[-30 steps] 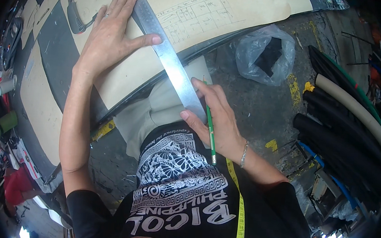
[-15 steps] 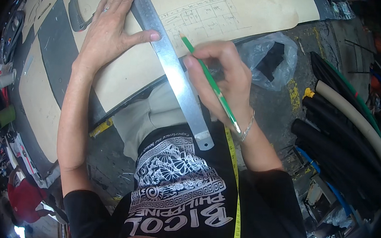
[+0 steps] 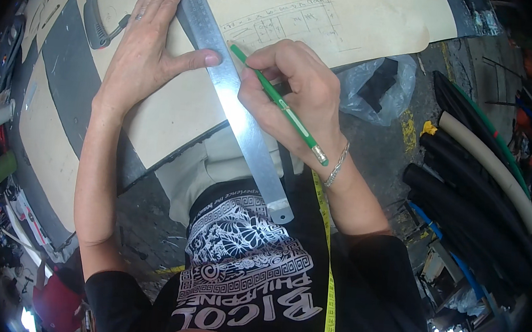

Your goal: The person measures cardboard patterns with a metal ruler and a measuring tape, then marks lines and writes notes on the cardboard using a pencil.

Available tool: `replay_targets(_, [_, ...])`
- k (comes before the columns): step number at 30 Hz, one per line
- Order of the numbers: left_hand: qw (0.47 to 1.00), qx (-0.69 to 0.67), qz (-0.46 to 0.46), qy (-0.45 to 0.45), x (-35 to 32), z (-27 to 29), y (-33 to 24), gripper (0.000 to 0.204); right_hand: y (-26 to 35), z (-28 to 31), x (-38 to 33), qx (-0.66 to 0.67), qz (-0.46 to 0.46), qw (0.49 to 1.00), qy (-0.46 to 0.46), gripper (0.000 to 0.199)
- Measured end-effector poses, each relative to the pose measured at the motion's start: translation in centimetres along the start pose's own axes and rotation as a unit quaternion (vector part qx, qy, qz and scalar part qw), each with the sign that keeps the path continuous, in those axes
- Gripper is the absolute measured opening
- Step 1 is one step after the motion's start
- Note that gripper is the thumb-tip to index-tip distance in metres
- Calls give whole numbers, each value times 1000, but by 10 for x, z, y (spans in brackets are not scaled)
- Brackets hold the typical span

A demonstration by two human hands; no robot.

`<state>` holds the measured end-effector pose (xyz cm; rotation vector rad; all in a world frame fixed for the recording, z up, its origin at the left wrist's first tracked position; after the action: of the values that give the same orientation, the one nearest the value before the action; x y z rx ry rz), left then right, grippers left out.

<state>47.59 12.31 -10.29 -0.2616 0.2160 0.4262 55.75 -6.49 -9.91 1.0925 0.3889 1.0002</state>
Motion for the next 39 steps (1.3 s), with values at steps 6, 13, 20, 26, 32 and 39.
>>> replay_targets(6, [998,30,28,38,3,-1,-2,139,2,-4,2,-34,11,999,14,13])
replay_targets(13, [811,-314,-413,-270,-34,14,-8,123,9,-5,4,-20,30,999,5,13])
replay_targets(20, [982,-32,-73,-172,-6,-3,6,130,9,-4,4,-35,32,999,27,12])
replay_targets(26, [982,-57,-57,-171,-8,-2,8,130,11,-4,5,-31,26,999,28,12])
replay_targets(32, [984,-47,-51,-163,-5,-4,9,130,12,-4,6,-35,38,998,30,13])
replay_targets(39, [982,-56,-70,-164,-7,2,7,126,15,-4,10,-27,54,998,-11,17])
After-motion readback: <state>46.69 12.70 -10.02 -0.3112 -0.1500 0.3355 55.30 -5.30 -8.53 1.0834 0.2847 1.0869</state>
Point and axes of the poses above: each hand's wrist, its own x-axis towards the middle knuckle, its own z-axis out of the back of the hand, y = z × x, the point moved 9 cm from there along x, towards the middle knuckle, and after that the axes turned 6 degrees about y, right-handed, at the moved point
